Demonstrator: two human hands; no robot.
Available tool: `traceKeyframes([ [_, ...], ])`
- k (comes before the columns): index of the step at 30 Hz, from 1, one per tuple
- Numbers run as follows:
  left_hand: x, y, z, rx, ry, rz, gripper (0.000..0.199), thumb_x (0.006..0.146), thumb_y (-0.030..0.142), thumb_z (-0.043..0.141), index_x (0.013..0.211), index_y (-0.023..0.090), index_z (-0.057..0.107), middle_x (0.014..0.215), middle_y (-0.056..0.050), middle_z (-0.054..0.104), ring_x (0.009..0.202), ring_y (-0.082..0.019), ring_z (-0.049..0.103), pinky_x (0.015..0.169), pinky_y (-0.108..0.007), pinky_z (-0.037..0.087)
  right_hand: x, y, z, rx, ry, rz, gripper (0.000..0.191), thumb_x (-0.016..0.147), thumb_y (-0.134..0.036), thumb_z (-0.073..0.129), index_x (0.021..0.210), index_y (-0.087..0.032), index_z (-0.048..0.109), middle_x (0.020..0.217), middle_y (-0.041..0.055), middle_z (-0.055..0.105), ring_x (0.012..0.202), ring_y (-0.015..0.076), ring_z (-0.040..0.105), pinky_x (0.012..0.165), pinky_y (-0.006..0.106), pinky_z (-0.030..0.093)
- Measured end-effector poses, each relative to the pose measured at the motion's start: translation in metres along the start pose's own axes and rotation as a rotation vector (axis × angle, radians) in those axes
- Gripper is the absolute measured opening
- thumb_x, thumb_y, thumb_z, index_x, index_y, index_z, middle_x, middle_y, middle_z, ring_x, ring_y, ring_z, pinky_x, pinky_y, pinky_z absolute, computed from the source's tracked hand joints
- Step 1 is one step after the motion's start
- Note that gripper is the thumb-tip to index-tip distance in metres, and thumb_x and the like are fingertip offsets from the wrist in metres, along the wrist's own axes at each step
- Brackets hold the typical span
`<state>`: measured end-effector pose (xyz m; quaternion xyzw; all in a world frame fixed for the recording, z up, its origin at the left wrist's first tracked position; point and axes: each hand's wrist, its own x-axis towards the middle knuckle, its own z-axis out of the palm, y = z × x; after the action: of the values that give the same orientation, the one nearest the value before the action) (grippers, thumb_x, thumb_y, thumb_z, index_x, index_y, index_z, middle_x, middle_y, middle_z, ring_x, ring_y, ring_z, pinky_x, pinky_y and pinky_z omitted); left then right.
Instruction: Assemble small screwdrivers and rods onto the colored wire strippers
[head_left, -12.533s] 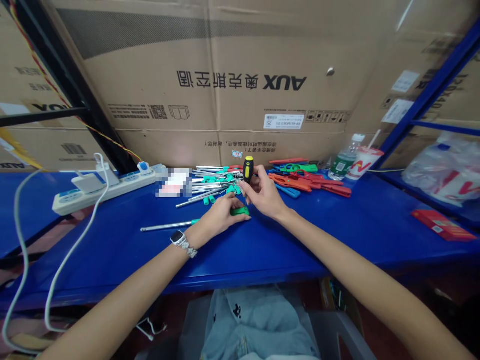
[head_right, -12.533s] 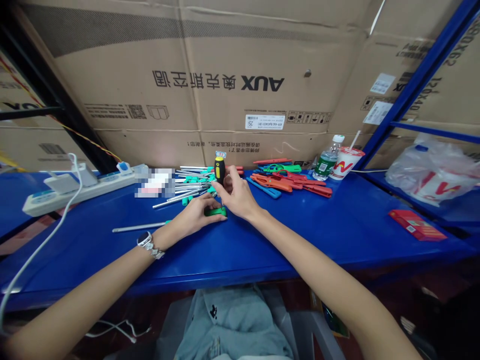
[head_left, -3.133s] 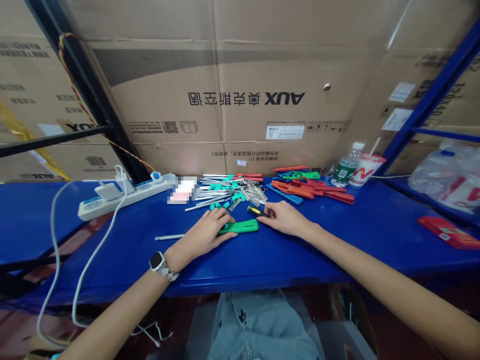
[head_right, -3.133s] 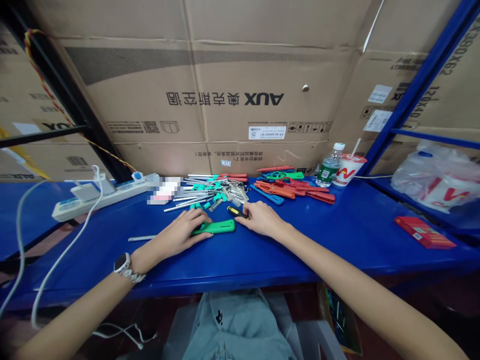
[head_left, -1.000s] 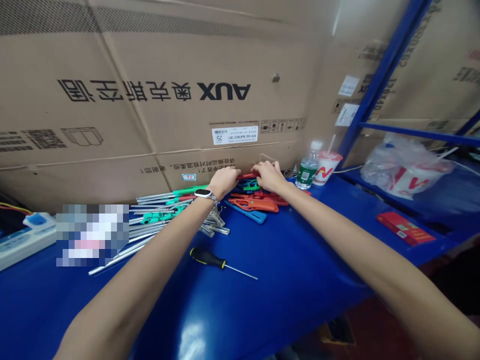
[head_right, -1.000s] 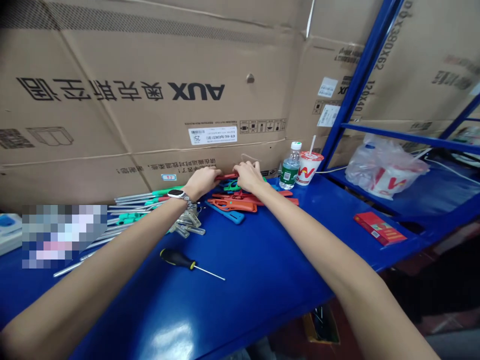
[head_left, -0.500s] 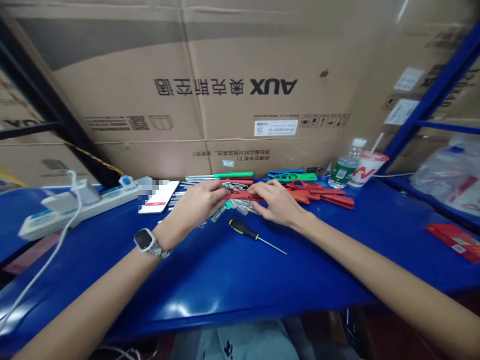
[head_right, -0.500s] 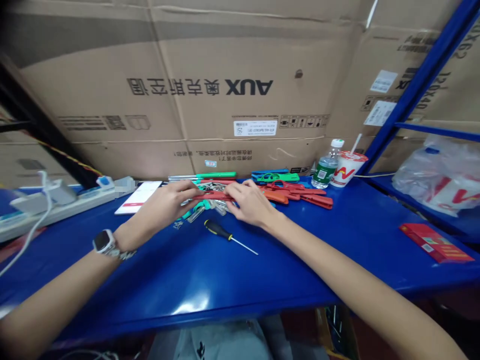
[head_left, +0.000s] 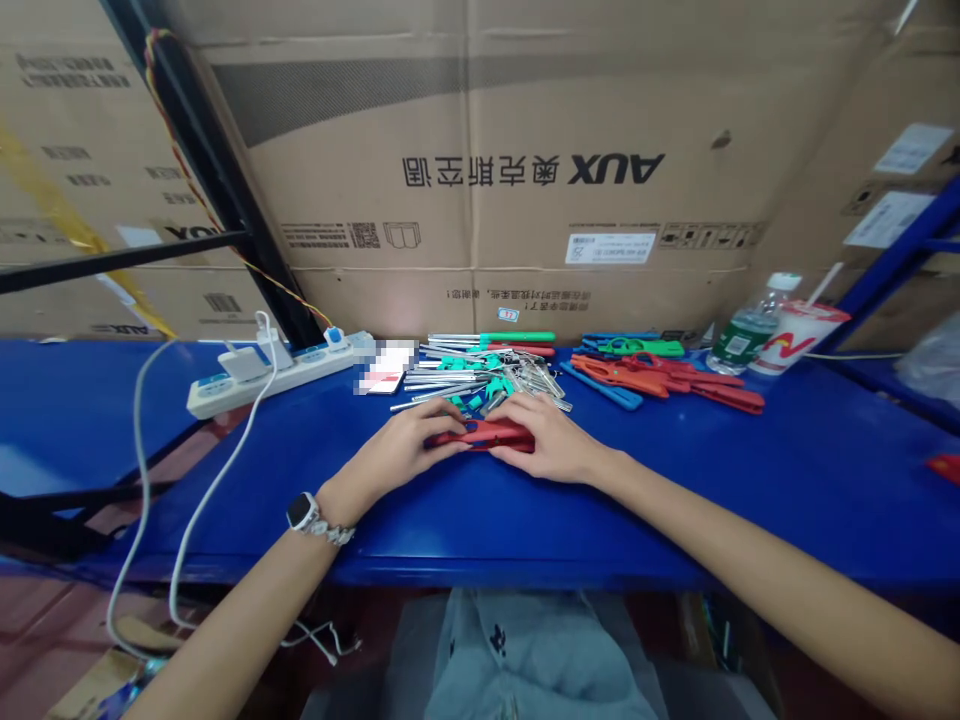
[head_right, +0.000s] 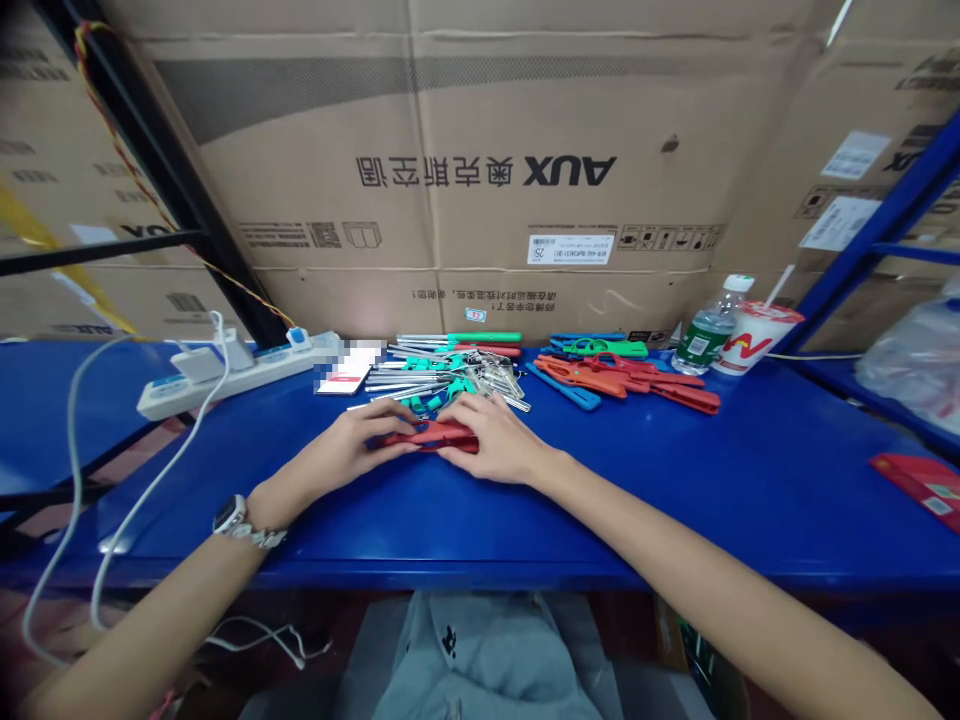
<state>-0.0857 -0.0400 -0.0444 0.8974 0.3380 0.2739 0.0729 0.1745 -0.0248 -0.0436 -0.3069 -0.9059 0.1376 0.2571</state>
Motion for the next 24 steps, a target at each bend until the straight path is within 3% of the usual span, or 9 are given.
traceKeyframes([
  [6, 0.011, -0.001, -0.004, -0.041, 0.11, -0.047, 0.024, 0.104, 0.036, 0.052, 0.111, 0.02, 0.069, 0.102, -0.007, 0.071, 0.092, -0.018, 0.068, 0.085, -0.034, 0.055, 0.003, 0.008, -0.005, 0.126, 0.136, 0.014, 0.023, 0.099, -0.021, 0.05, 0.113, -0.023, 0.067, 0.112, 0.0067, 0.07, 0.104, 0.0216, 0.064, 0.095, 0.043, 0.047],
  [10, 0.033, -0.004, -0.005, -0.08, 0.175, -0.084, 0.024, 0.103, 0.035, 0.051, 0.11, 0.019, 0.069, 0.102, -0.007, 0.074, 0.089, -0.017, 0.069, 0.081, -0.032, 0.053, 0.006, 0.018, -0.005, 0.249, 0.256, 0.15, 0.021, 0.098, -0.029, 0.052, 0.113, -0.023, 0.066, 0.104, 0.0048, 0.074, 0.089, 0.0201, 0.067, 0.081, 0.037, 0.052],
  [13, 0.049, -0.009, -0.002, -0.111, 0.172, -0.179, 0.025, 0.101, 0.036, 0.052, 0.103, 0.018, 0.069, 0.089, -0.005, 0.075, 0.076, -0.017, 0.067, 0.07, -0.03, 0.05, 0.005, 0.025, -0.004, 0.256, 0.323, 0.239, 0.025, 0.097, -0.033, 0.054, 0.117, -0.023, 0.064, 0.106, 0.005, 0.073, 0.087, 0.0211, 0.067, 0.079, 0.037, 0.052],
  [17, 0.052, -0.013, 0.001, -0.138, 0.164, -0.247, 0.029, 0.099, 0.039, 0.05, 0.091, 0.018, 0.068, 0.08, -0.003, 0.071, 0.071, -0.016, 0.061, 0.065, -0.029, 0.045, 0.001, 0.032, -0.005, 0.184, 0.333, 0.299, 0.028, 0.094, -0.04, 0.056, 0.116, -0.022, 0.059, 0.105, 0.0074, 0.07, 0.086, 0.022, 0.064, 0.078, 0.038, 0.051],
  [21, 0.037, -0.014, -0.006, -0.206, 0.263, -0.302, 0.032, 0.097, 0.043, 0.052, 0.083, 0.018, 0.065, 0.071, -0.001, 0.063, 0.065, -0.015, 0.054, 0.059, -0.027, 0.04, -0.009, 0.028, -0.012, 0.077, 0.287, 0.333, 0.037, 0.087, -0.049, 0.066, 0.109, -0.022, 0.053, 0.098, 0.0079, 0.065, 0.085, 0.0232, 0.061, 0.078, 0.04, 0.05],
  [24, 0.03, -0.013, -0.015, -0.235, 0.371, -0.339, 0.03, 0.094, 0.042, 0.055, 0.08, 0.017, 0.064, 0.066, 0.0, 0.056, 0.06, -0.013, 0.047, 0.056, -0.026, 0.037, -0.017, 0.015, -0.017, -0.112, 0.17, 0.22, 0.032, 0.084, -0.046, 0.071, 0.099, -0.021, 0.057, 0.102, 0.0098, 0.062, 0.093, 0.0262, 0.058, 0.085, 0.045, 0.047],
])
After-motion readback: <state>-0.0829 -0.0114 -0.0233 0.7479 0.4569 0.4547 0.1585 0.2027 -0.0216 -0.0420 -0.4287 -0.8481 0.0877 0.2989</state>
